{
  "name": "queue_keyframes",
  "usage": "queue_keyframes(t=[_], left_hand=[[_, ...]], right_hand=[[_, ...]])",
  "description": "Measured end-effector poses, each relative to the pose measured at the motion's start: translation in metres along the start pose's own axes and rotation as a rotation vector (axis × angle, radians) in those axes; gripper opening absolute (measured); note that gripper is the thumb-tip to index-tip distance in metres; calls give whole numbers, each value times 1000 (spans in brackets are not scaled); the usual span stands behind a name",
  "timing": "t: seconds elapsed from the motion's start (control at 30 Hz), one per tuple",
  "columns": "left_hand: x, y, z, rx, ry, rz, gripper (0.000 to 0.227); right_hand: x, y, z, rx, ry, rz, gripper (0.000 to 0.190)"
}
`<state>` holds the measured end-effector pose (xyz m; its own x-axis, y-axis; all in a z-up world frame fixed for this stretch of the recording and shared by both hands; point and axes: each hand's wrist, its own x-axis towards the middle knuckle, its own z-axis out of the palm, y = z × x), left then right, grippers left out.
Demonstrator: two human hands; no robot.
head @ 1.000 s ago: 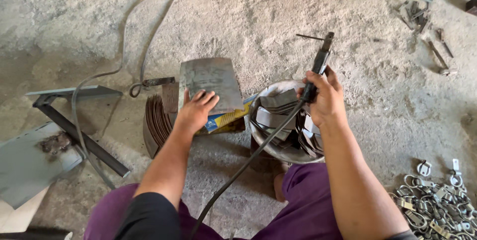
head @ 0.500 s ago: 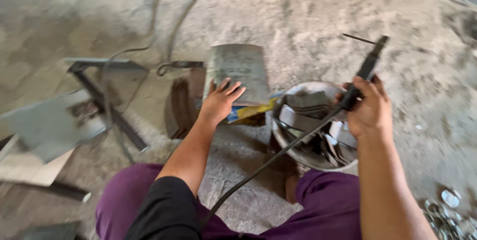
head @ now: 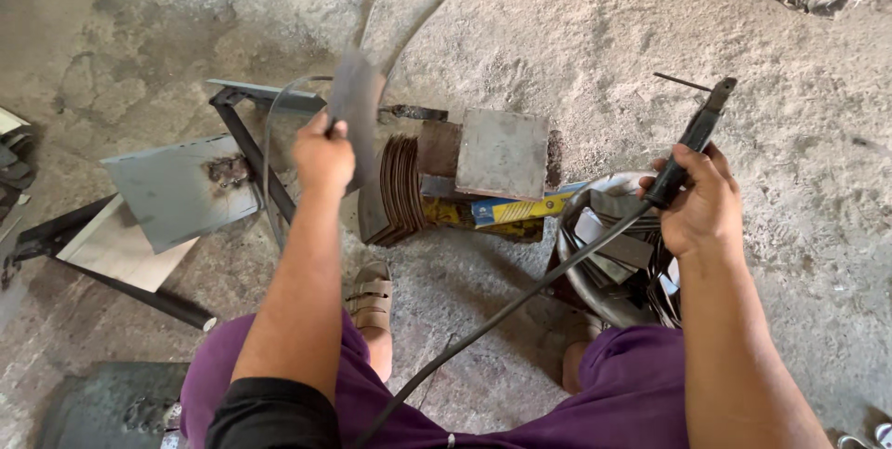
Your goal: The person welds small metal pieces onto a flat metal plate using a handheld welding torch. They repeatedly pick up pieces from a bucket, position them on the plate, and weld them in place. The person also welds a cylindrical metal tube to the plate.
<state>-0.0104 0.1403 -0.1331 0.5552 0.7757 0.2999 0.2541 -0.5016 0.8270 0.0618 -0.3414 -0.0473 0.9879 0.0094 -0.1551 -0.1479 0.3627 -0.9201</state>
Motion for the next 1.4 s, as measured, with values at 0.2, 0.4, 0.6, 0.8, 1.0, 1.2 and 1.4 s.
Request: queue_keyframes(t=[0.2, 0.4, 0.6, 0.8, 1.0, 1.2, 1.4], left_hand=[[13, -95, 13, 240, -69, -250, 39], [-16, -174, 62, 367, -152, -296, 35], [-30, -185, 97, 342, -191, -406, 32], [-35, -202, 118, 324, -245, -431, 33], [-30, -231, 139, 340, -460, -408, 43], [39, -200, 120, 594, -741, 85, 55], [116, -152, -15, 433, -458, -36, 46]], right_hand=[[-1, 5, 20, -71, 57, 30, 49], [-1, 16, 22, -131, 23, 15, 54], [2, 24, 19, -206, 26, 5, 54], [14, 33, 10, -217, -1, 12, 51], [27, 43, 1, -196, -42, 7, 54], [41, 53, -1, -192, -109, -17, 53], [52, 80, -5, -260, -95, -61, 61]])
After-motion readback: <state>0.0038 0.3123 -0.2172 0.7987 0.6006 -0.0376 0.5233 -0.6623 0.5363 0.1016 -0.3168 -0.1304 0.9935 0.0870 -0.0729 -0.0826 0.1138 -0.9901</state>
